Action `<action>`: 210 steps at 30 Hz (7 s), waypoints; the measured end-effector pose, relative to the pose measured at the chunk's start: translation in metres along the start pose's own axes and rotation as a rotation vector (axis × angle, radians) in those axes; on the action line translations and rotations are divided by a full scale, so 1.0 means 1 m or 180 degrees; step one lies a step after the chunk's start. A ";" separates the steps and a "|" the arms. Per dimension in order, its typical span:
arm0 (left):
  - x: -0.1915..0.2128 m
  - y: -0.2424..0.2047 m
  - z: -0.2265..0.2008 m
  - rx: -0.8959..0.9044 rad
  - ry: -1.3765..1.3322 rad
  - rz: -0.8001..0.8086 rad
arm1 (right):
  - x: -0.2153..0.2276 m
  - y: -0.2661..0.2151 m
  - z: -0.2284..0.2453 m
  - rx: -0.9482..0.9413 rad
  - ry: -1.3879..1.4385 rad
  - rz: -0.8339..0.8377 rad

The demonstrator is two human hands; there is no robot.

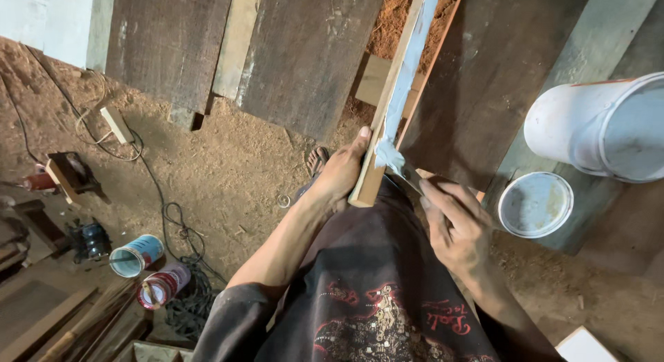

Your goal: The person applies white paint to the edges and surfaces of wooden planks using a small brush, dipping it into a bucket of paint as they work.

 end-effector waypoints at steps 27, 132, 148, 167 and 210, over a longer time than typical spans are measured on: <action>-0.013 -0.022 -0.010 -0.0067 0.0215 0.0153 | 0.028 -0.018 0.005 0.1140 0.0031 0.0738; 0.143 0.092 0.208 0.0784 -0.0203 -0.0815 | -0.050 0.163 -0.238 0.0422 -0.1334 0.0173; 0.105 0.051 0.156 0.0497 -0.0761 -0.0129 | -0.061 0.294 -0.345 -0.0279 0.0160 -0.0136; 0.113 0.039 0.142 0.1572 -0.0247 -0.1299 | -0.066 0.296 -0.377 0.1005 -0.0512 -0.0064; 0.133 0.069 0.182 0.0930 -0.1142 -0.0365 | -0.072 0.360 -0.406 -0.2030 0.1387 0.0536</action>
Point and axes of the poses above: each hand's wrist, its own y-axis towards the middle knuckle, its own x-axis out of the back of the hand, z = x × y, the point moved 4 cm from there along y, towards the middle knuckle, and after that the axes turned 5 degrees about z, right-handed, at the moved point
